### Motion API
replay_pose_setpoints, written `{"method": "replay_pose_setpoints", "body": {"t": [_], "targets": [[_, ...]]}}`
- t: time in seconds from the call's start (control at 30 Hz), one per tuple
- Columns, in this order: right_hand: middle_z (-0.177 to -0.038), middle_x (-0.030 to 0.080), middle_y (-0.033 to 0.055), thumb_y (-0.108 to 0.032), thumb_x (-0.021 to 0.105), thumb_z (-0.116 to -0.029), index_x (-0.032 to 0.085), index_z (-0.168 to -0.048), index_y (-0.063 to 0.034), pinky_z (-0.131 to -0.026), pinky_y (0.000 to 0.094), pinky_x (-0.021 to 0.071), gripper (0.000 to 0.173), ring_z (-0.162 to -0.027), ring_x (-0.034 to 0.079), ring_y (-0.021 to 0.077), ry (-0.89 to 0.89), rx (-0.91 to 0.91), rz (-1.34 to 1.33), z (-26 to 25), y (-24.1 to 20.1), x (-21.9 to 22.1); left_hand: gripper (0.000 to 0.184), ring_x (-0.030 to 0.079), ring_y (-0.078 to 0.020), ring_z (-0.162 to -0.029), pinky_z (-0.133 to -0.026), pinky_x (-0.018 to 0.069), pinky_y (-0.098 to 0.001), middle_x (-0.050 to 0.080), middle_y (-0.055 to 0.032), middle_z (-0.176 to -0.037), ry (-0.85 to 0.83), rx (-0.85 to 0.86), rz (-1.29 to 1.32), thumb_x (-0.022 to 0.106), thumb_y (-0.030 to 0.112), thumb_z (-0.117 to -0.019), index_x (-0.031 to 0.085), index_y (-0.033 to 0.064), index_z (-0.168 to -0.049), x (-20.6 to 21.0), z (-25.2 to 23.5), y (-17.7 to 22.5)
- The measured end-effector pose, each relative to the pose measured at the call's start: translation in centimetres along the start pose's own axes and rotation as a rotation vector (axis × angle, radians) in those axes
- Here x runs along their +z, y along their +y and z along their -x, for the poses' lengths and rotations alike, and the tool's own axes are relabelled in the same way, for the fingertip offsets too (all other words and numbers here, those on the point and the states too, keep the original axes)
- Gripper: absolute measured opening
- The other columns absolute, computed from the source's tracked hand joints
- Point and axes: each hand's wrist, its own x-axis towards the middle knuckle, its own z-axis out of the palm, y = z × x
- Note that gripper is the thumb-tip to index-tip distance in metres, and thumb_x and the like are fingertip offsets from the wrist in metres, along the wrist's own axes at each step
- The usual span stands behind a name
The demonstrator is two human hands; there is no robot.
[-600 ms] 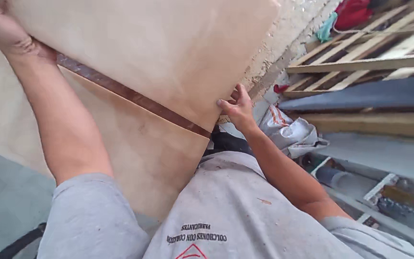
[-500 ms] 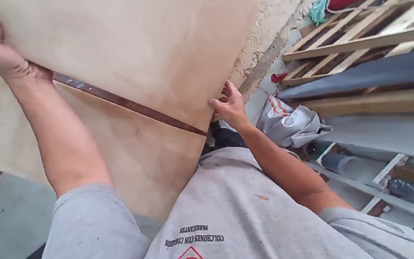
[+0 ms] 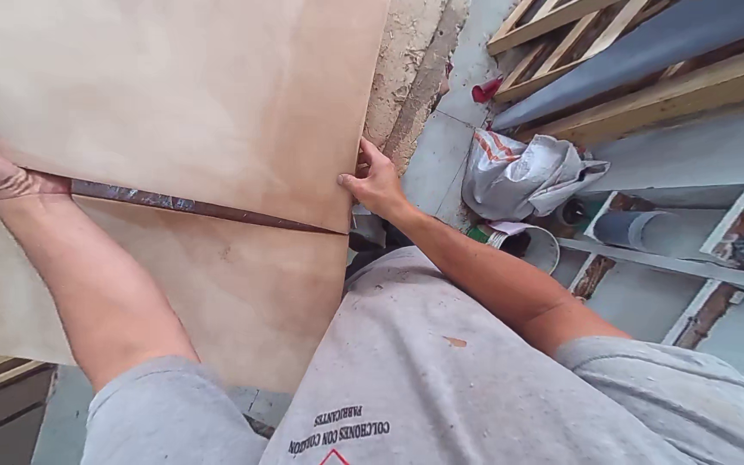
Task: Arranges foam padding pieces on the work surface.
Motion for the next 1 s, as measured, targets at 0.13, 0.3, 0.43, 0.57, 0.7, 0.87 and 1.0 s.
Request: {"method": "replay_pose_setpoints", "body": {"t": [0.13,0.3,0.43,0.57,0.7,0.87,1.0], "targets": [[-0.123,0.071,0.0110,-0.017,0.079,-0.0842,0.040,-0.155,-0.0022,-0.089,0.0392,0.0621,0.082,-0.098,0.073,0.0179,0.016,-0.012,-0.005,0.3,0.2,0.2,0.034,0.065,-0.0285,-0.117,-0.103,0.0536,-0.0523,0.066,-0.0172,-0.122,0.025,-0.039,0.021,0.028,0.017,-0.1110,0.055,0.0014,-0.124,-0.2,-0.5,0.3],[-0.125,0.070,0.0117,-0.016,0.079,-0.0845,0.039,-0.156,-0.0016,-0.088,0.0390,0.0624,0.083,-0.097,0.073,0.0179,0.023,-0.015,0.013,0.6,-0.2,0.3,0.033,0.066,-0.0279,-0.115,-0.101,0.0544,-0.0515,0.067,-0.0164,-0.119,0.028,-0.025,0.000,0.029,0.017,-0.1097,0.055,0.0026,-0.123,-0.9,-0.5,0.4],[-0.130,0.068,0.0131,-0.017,0.078,-0.0843,0.040,-0.155,-0.0006,-0.091,0.0402,0.0611,0.082,-0.100,0.072,0.0188,0.019,-0.023,0.049,0.6,-0.2,0.3,0.032,0.065,-0.0289,-0.117,-0.101,0.0544,-0.0531,0.066,-0.0175,-0.122,0.071,-0.025,-0.007,0.034,0.018,-0.1101,0.055,0.0013,-0.126,-1.4,-0.7,0.2],[-0.129,0.068,0.0134,-0.018,0.078,-0.0845,0.041,-0.154,-0.0005,-0.093,0.0406,0.0603,0.081,-0.102,0.072,0.0191,0.001,-0.022,0.087,0.8,-0.2,0.4,0.033,0.065,-0.0294,-0.119,-0.102,0.0536,-0.0540,0.066,-0.0173,-0.123,0.058,-0.046,0.005,0.032,0.019,-0.1097,0.055,0.0026,-0.127,-1.7,-0.3,0.3],[-0.129,0.068,0.0126,-0.018,0.077,-0.0849,0.042,-0.154,-0.0017,-0.095,0.0420,0.0593,0.080,-0.106,0.071,0.0196,-0.016,0.002,0.139,0.8,-0.7,0.3,0.032,0.065,-0.0281,-0.119,-0.103,0.0537,-0.0521,0.066,-0.0161,-0.126,0.054,-0.035,-0.045,0.036,0.020,-0.1101,0.055,0.0032,-0.130,-1.3,0.2,0.6],[-0.125,0.070,0.0108,-0.018,0.078,-0.0831,0.045,-0.153,-0.0051,-0.094,0.0454,0.0593,0.079,-0.106,0.072,0.0210,0.002,0.074,0.145,-0.1,-1.4,0.0,0.029,0.066,-0.0292,-0.118,-0.102,0.0542,-0.0534,0.066,-0.0173,-0.124,0.064,-0.046,-0.002,0.039,0.017,-0.1089,0.056,0.0020,-0.128,-1.6,-1.4,-0.1],[-0.130,0.069,0.0108,-0.020,0.078,-0.0840,0.043,-0.154,-0.0054,-0.098,0.0465,0.0573,0.080,-0.112,0.070,0.0218,-0.004,0.078,0.182,0.0,-1.4,0.2,0.031,0.065,-0.0268,-0.120,-0.102,0.0546,-0.0514,0.066,-0.0151,-0.125,0.058,-0.080,-0.027,0.035,0.020,-0.1107,0.054,0.0041,-0.130,-1.7,-2.1,0.0]]}}
